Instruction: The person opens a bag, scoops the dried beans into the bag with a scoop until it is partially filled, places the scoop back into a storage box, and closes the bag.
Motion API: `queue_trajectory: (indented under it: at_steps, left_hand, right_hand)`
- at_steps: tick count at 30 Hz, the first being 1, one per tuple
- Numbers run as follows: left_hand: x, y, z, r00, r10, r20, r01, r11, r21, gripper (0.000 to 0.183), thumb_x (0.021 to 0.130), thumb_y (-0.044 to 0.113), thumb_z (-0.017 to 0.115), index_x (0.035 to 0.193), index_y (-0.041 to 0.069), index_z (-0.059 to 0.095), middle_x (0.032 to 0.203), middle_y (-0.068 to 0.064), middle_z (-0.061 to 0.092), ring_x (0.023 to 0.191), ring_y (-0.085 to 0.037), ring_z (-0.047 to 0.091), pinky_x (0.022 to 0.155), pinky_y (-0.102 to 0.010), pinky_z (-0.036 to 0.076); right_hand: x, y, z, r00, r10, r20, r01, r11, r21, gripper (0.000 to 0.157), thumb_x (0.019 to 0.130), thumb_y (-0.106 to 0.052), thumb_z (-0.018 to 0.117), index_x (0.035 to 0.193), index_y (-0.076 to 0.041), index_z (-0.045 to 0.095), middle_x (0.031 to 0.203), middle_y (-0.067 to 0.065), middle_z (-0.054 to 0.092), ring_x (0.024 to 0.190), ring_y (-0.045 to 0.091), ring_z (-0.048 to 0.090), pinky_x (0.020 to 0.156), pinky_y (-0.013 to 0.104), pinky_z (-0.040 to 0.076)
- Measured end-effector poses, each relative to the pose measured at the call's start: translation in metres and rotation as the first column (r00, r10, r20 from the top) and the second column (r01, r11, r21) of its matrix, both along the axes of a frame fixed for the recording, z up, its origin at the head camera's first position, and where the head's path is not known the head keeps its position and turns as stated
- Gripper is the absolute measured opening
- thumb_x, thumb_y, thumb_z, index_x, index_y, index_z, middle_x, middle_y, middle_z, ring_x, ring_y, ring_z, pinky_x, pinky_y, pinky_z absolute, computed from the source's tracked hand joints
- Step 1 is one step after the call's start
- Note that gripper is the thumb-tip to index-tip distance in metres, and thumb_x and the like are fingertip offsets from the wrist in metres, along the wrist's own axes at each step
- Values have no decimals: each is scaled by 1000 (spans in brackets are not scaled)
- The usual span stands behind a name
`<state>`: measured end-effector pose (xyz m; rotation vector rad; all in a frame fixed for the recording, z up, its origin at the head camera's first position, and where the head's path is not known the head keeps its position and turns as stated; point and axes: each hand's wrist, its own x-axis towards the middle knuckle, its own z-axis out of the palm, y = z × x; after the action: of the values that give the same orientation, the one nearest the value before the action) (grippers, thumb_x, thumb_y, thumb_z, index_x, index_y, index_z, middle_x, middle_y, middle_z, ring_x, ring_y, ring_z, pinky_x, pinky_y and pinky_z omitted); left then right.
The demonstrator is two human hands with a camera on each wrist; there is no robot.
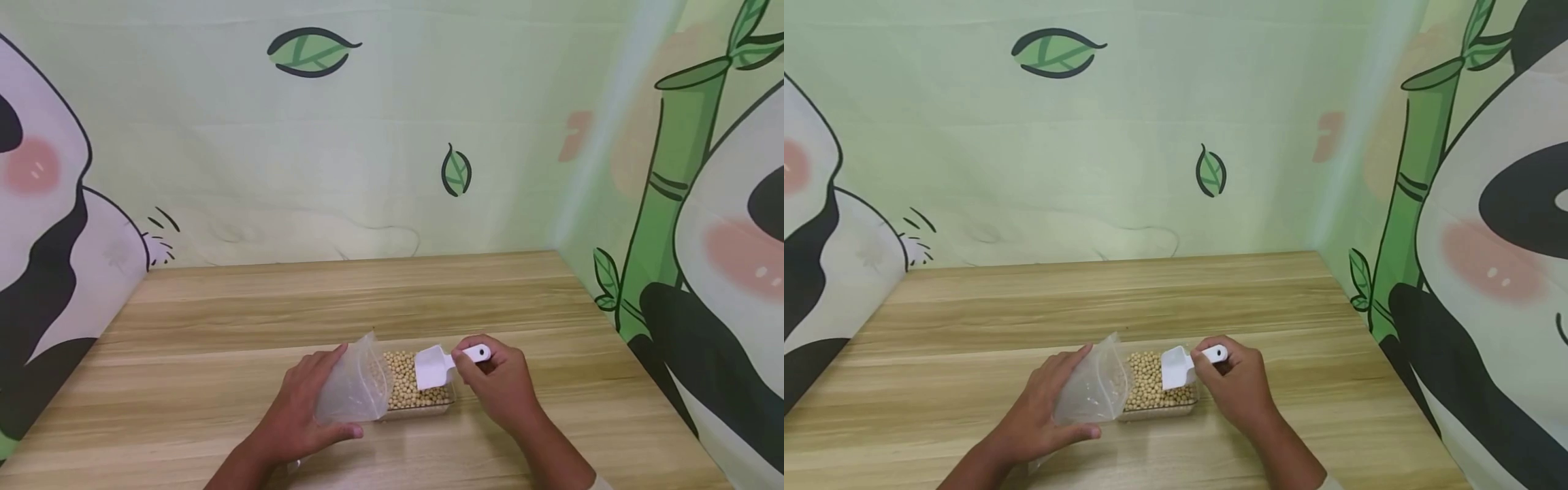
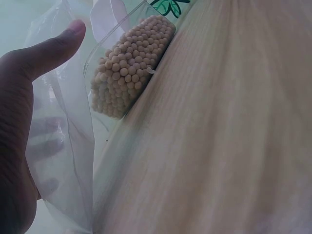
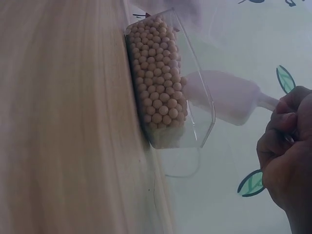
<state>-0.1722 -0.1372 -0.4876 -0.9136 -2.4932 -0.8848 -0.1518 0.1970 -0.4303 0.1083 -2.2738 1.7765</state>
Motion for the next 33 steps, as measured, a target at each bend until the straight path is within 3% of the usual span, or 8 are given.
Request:
queue_trajectory:
  at_steps: [3,7,13,17,23,33]
  left_hand:
    - [0,0,0,1000,-1,-6,1,1000,-1,118,77,80,84,166,13,45,142,0,65,123,-16,57,97,-56,46]
    - [0,0,-1,1000,0,-5,0,1000,6,119,76,80,84,165,11,46,142,-1,65,122,-16,57,98,-57,46]
    - [0,0,-2,1000,3,3,-3,1000,11,119,75,78,86,166,13,46,142,-1,65,122,-16,57,98,-56,46]
    - [-1,0,-1,1000,2,-2,-2,1000,7,119,75,77,86,166,13,45,142,-1,65,123,-17,57,98,-56,46]
    - [0,0,-1,1000,0,-6,0,1000,3,119,76,78,86,167,14,43,142,-1,65,125,-17,57,98,-57,46]
    - [1,1,0,1000,5,2,-5,1000,4,120,74,75,89,166,12,44,143,-2,65,126,-18,57,100,-58,46]
  right_hand:
    - [-1,-2,0,1000,-22,0,22,1000,15,6,98,-1,76,92,1,76,66,-2,62,55,5,52,50,23,42]
    - [-6,-3,-2,996,-60,73,61,998,-7,8,99,-3,75,94,3,75,65,-1,61,57,7,55,52,23,44]
    - [-16,1,-8,967,-37,254,78,985,-152,14,103,-3,67,106,10,71,66,0,61,51,9,49,49,22,41]
    - [-22,2,-15,945,-2,327,87,965,-248,15,104,-3,64,109,10,70,67,-2,61,50,6,46,49,20,39]
    - [-26,3,-23,912,93,399,92,904,-419,9,107,-5,63,100,-3,68,68,-4,59,51,3,43,47,17,34]
    - [-28,9,-29,856,301,421,15,799,-601,23,114,-12,52,92,-13,61,70,-6,56,52,0,37,49,15,28]
